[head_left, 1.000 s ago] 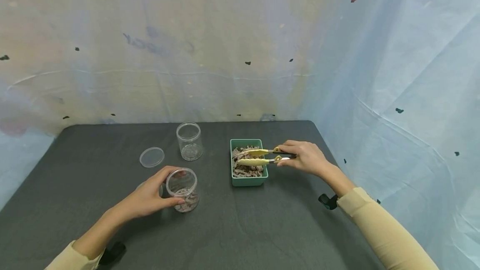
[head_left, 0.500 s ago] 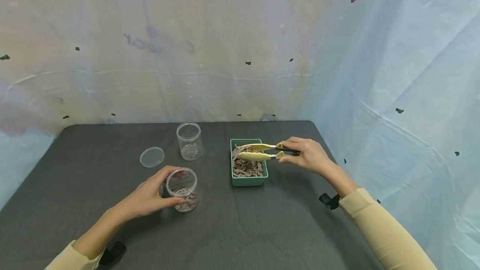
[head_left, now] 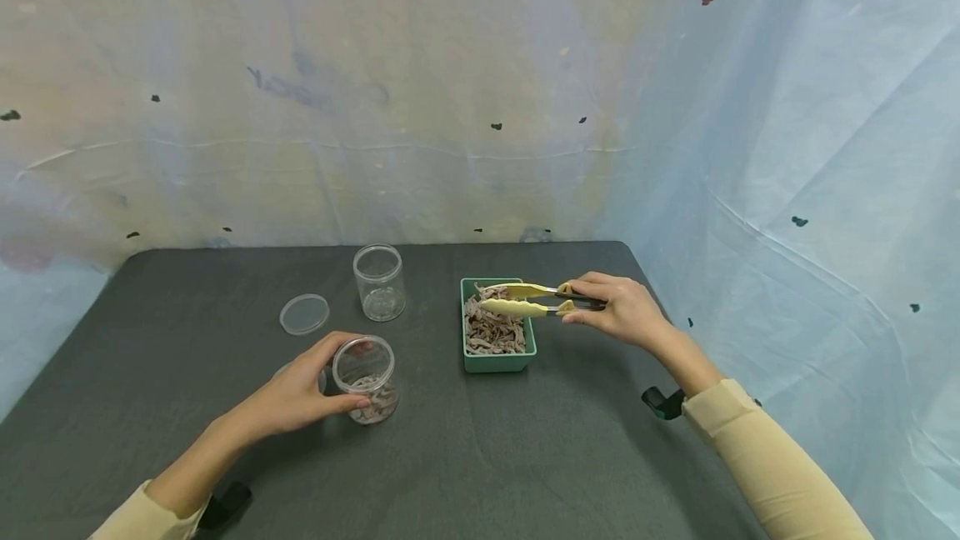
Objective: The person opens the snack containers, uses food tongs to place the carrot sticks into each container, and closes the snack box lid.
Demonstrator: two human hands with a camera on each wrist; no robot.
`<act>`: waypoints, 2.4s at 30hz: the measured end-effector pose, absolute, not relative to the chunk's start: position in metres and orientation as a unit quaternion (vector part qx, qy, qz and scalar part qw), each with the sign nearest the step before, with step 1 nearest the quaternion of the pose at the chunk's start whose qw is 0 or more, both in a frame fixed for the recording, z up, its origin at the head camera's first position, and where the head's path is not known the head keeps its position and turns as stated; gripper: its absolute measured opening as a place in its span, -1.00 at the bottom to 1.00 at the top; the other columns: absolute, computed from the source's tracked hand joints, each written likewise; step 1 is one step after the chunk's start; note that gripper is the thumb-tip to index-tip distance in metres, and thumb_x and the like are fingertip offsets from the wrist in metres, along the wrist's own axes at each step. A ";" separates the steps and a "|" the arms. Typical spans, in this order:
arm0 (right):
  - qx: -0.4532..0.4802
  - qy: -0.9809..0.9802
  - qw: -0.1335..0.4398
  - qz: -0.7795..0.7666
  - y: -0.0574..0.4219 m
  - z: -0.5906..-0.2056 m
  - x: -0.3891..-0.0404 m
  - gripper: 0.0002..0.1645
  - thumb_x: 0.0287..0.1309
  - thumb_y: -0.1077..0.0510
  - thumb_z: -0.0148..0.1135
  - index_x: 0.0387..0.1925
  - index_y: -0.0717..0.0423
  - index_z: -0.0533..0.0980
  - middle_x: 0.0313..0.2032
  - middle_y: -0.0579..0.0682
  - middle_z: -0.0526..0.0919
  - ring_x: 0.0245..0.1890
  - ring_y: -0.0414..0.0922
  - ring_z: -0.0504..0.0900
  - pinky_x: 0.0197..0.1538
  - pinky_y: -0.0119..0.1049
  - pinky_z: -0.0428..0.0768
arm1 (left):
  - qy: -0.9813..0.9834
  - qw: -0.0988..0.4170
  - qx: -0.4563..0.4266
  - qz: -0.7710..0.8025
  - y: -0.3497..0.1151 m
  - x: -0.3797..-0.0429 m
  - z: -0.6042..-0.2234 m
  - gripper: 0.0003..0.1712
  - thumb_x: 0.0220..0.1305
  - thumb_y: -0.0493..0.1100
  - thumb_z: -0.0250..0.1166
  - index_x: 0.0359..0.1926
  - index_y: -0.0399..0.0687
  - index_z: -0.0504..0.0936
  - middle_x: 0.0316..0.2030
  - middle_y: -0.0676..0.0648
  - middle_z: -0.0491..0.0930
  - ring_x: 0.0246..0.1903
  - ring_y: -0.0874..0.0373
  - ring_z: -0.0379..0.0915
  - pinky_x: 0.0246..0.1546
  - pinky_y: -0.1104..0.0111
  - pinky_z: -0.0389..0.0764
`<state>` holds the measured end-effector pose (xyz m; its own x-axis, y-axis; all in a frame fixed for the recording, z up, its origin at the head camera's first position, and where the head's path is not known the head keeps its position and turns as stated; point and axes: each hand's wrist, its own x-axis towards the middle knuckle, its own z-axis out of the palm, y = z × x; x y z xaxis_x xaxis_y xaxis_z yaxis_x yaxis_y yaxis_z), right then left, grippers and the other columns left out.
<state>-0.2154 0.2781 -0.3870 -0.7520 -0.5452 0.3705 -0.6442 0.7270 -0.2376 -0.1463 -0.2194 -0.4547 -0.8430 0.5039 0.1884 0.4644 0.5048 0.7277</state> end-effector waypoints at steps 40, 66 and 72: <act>0.377 -0.879 0.200 0.213 0.265 -0.374 -0.215 -0.33 -0.14 0.11 0.70 0.11 0.07 0.73 -0.09 -0.05 0.75 -0.45 -0.27 0.54 -0.44 -0.31 0.48 | 0.873 0.030 0.271 0.404 -0.220 -0.146 -0.456 -0.15 0.19 0.17 0.56 0.41 0.19 0.38 0.24 0.00 0.51 0.21 -0.04 0.52 0.13 0.06 0.59; 0.462 -0.824 0.213 0.248 0.204 -0.353 -0.213 -0.38 -0.02 0.00 0.66 0.10 0.10 0.72 -0.07 -0.01 0.74 -0.49 -0.29 0.55 -0.44 -0.34 0.52 | 0.871 0.026 0.269 0.409 -0.219 -0.147 -0.456 -0.14 0.15 0.18 0.59 0.39 0.13 0.41 0.20 0.04 0.53 0.16 -0.02 0.55 0.11 0.12 0.60; 0.479 -0.815 0.204 0.252 0.187 -0.354 -0.212 -0.34 0.15 -0.24 0.47 0.10 0.13 0.72 -0.08 -0.01 0.74 -0.48 -0.29 0.55 -0.44 -0.36 0.52 | 0.873 0.027 0.269 0.407 -0.219 -0.146 -0.456 -0.15 0.16 0.18 0.58 0.39 0.15 0.39 0.21 -0.01 0.53 0.17 -0.04 0.55 0.12 0.09 0.60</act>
